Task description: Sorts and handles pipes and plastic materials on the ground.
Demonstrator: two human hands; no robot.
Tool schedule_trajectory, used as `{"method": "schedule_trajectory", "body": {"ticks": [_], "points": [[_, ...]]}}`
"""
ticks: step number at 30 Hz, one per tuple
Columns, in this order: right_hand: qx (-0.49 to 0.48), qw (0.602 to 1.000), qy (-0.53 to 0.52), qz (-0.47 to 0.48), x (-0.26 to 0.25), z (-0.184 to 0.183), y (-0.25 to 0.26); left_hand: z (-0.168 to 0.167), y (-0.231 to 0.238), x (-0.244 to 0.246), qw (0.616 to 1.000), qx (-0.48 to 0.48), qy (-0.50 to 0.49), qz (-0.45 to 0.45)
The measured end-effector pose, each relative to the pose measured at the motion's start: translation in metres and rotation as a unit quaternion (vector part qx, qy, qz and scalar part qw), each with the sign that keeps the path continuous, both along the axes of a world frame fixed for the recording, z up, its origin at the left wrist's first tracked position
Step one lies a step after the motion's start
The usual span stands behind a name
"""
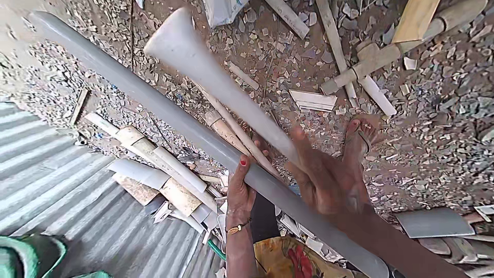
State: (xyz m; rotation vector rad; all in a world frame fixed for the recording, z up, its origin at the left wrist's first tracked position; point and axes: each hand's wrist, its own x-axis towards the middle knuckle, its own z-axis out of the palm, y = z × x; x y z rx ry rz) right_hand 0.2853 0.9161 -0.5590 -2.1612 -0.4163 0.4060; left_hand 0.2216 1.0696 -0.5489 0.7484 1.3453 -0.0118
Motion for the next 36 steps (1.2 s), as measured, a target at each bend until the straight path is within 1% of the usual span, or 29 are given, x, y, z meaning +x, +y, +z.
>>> {"method": "schedule_trajectory", "body": {"ticks": [1, 3, 6, 8, 10, 12, 13, 15, 16, 17, 18, 19, 20, 21, 22, 23, 24, 25, 26, 28, 30, 31, 32, 33, 34, 36], "points": [[0.014, 1.0, 0.019, 0.006, -0.006, 0.002, 0.003, 0.0, -0.001, 0.0, 1.0, 0.015, 0.005, -0.003], [0.031, 0.996, 0.063, 0.048, -0.016, 0.005, 0.004, -0.001, 0.0, 0.001, 0.999, 0.04, 0.032, -0.014], [0.014, 0.987, 0.08, 0.14, -0.03, 0.007, -0.005, -0.006, 0.004, 0.0, 1.0, 0.015, 0.017, 0.002], [0.008, 0.982, 0.073, 0.172, -0.041, 0.011, -0.013, -0.007, 0.006, -0.005, 0.999, -0.018, -0.02, 0.03], [0.011, 0.98, 0.072, 0.183, -0.046, 0.015, -0.019, -0.006, 0.007, -0.006, 0.998, -0.039, -0.052, 0.027], [0.038, 0.98, 0.073, 0.181, -0.044, 0.014, -0.021, -0.003, 0.003, -0.003, 0.998, -0.008, -0.065, -0.017], [0.063, 0.978, 0.081, 0.181, -0.042, 0.01, -0.023, -0.002, 0.002, -0.003, 0.997, 0.014, -0.067, -0.038], [0.12, 0.97, 0.122, 0.172, -0.031, -0.005, -0.028, -0.002, 0.005, -0.005, 0.996, 0.038, -0.066, -0.053], [0.125, 0.968, 0.152, 0.155, -0.021, -0.016, -0.032, -0.003, 0.007, -0.007, 0.995, 0.046, -0.063, -0.057], [0.105, 0.969, 0.188, 0.121, -0.008, -0.031, -0.038, -0.003, 0.008, -0.008, 0.995, 0.046, -0.07, -0.059], [0.066, 0.971, 0.224, 0.056, 0.004, -0.05, -0.044, -0.002, 0.009, -0.009, 0.994, 0.044, -0.081, -0.062], [0.0, 0.971, 0.236, -0.027, 0.016, -0.077, -0.05, -0.001, 0.008, -0.009, 0.993, 0.042, -0.092, -0.06], [-0.077, 0.958, 0.253, -0.109, 0.031, -0.103, -0.058, -0.001, 0.008, -0.009, 0.992, 0.034, -0.109, -0.058], [-0.132, 0.933, 0.268, -0.2, 0.047, -0.13, -0.066, -0.001, 0.007, -0.009, 0.991, 0.029, -0.118, -0.055], [-0.16, 0.9, 0.273, -0.299, 0.063, -0.16, -0.073, -0.002, 0.007, -0.01, 0.99, 0.018, -0.13, -0.056], [-0.165, 0.864, 0.279, -0.385, 0.078, -0.186, -0.078, -0.003, 0.007, -0.011, 0.988, 0.001, -0.144, -0.054], [-0.161, 0.832, 0.297, -0.441, 0.089, -0.206, -0.081, -0.004, 0.007, -0.012, 0.985, -0.02, -0.163, -0.051], [-0.149, 0.81, 0.31, -0.476, 0.096, -0.22, -0.081, -0.005, 0.008, -0.014, 0.983, -0.033, -0.174, -0.054], [-0.122, 0.797, 0.319, -0.498, 0.1, -0.227, -0.08, -0.006, 0.009, -0.016, 0.982, -0.032, -0.176, -0.061], [-0.056, 0.794, 0.329, -0.508, 0.096, -0.222, -0.076, -0.005, 0.011, -0.017, 0.981, -0.022, -0.174, -0.078], [0.01, 0.806, 0.352, -0.476, 0.079, -0.188, -0.073, -0.001, 0.009, -0.016, 0.982, -0.005, -0.166, -0.084], [0.035, 0.804, 0.386, -0.451, 0.067, -0.163, -0.073, -0.002, 0.009, -0.016, 0.981, -0.022, -0.175, -0.077], [0.036, 0.8, 0.428, -0.419, 0.054, -0.137, -0.075, -0.003, 0.01, -0.017, 0.979, -0.045, -0.187, -0.067], [0.024, 0.809, 0.454, -0.373, 0.04, -0.117, -0.079, -0.003, 0.01, -0.016, 0.977, -0.057, -0.196, -0.061], [0.002, 0.832, 0.455, -0.317, 0.024, -0.103, -0.083, 0.0, 0.008, -0.014, 0.978, -0.047, -0.193, -0.063], [-0.061, 0.887, 0.406, -0.21, -0.008, -0.079, -0.091, 0.003, 0.011, -0.016, 0.98, -0.018, -0.176, -0.09]]}}
